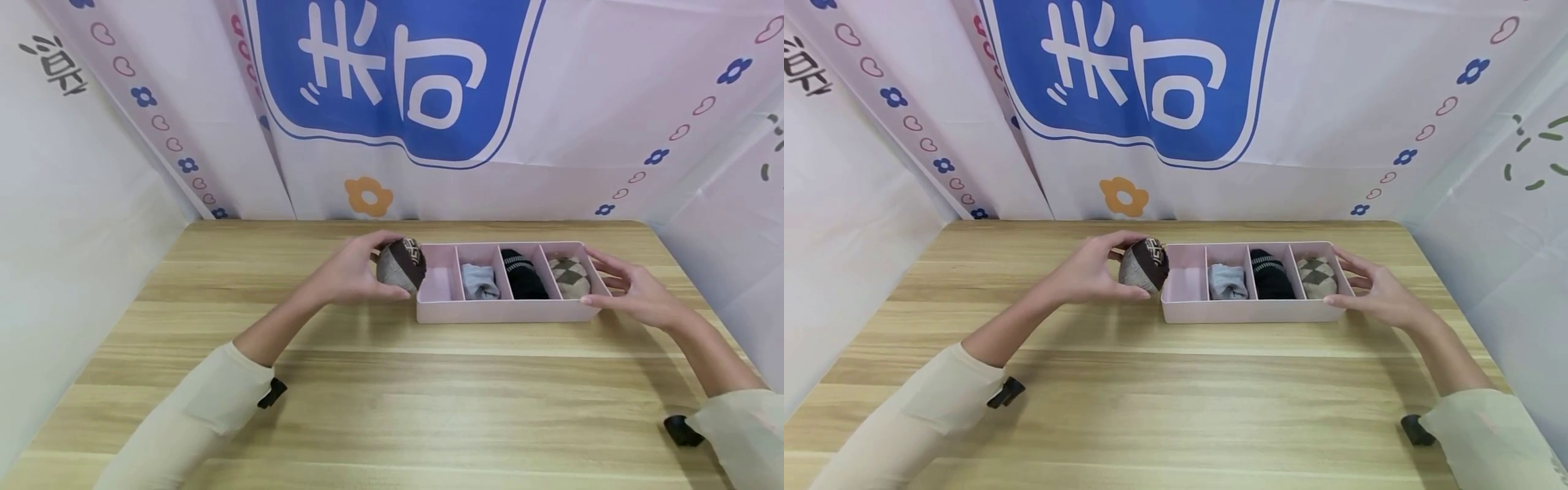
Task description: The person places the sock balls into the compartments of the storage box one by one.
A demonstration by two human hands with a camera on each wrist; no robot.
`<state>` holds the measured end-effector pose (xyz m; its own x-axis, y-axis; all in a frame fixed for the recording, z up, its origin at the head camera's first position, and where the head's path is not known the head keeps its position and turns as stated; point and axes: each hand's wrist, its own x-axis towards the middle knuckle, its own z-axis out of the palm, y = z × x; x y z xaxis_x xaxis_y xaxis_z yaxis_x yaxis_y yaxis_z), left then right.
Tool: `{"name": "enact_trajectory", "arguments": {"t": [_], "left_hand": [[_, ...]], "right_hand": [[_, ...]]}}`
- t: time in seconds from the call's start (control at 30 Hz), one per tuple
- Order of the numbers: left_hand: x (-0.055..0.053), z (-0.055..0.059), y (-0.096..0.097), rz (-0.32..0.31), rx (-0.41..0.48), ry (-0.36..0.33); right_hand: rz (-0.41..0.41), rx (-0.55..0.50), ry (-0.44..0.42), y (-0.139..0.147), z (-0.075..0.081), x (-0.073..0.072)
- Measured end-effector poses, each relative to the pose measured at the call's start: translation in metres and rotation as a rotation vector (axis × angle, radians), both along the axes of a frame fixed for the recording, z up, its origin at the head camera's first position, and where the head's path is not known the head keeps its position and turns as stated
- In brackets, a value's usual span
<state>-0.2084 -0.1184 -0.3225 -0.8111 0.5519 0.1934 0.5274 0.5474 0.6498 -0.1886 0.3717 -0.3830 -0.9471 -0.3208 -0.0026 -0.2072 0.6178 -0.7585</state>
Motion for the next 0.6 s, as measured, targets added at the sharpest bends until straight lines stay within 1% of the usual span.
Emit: {"name": "enact_trajectory", "arguments": {"t": [0.1,0.3,0.47,0.6], "left_hand": [[-0.003,0.001,0.006,-0.006,-0.001,-0.014],[-0.009,0.004,0.017,-0.012,-0.023,-0.018],[-0.015,0.003,0.025,-0.024,-0.004,-0.027],[-0.019,0.003,0.034,-0.059,0.018,-0.034]], "right_hand": [[0.008,-0.003,0.003,0.001,-0.001,-0.001],[0.008,0.0,0.006,0.0,0.0,0.0],[0.015,-0.005,0.013,0.001,-0.001,0.0],[0.01,0.0,0.016,0.002,-0.002,-0.001]]}}
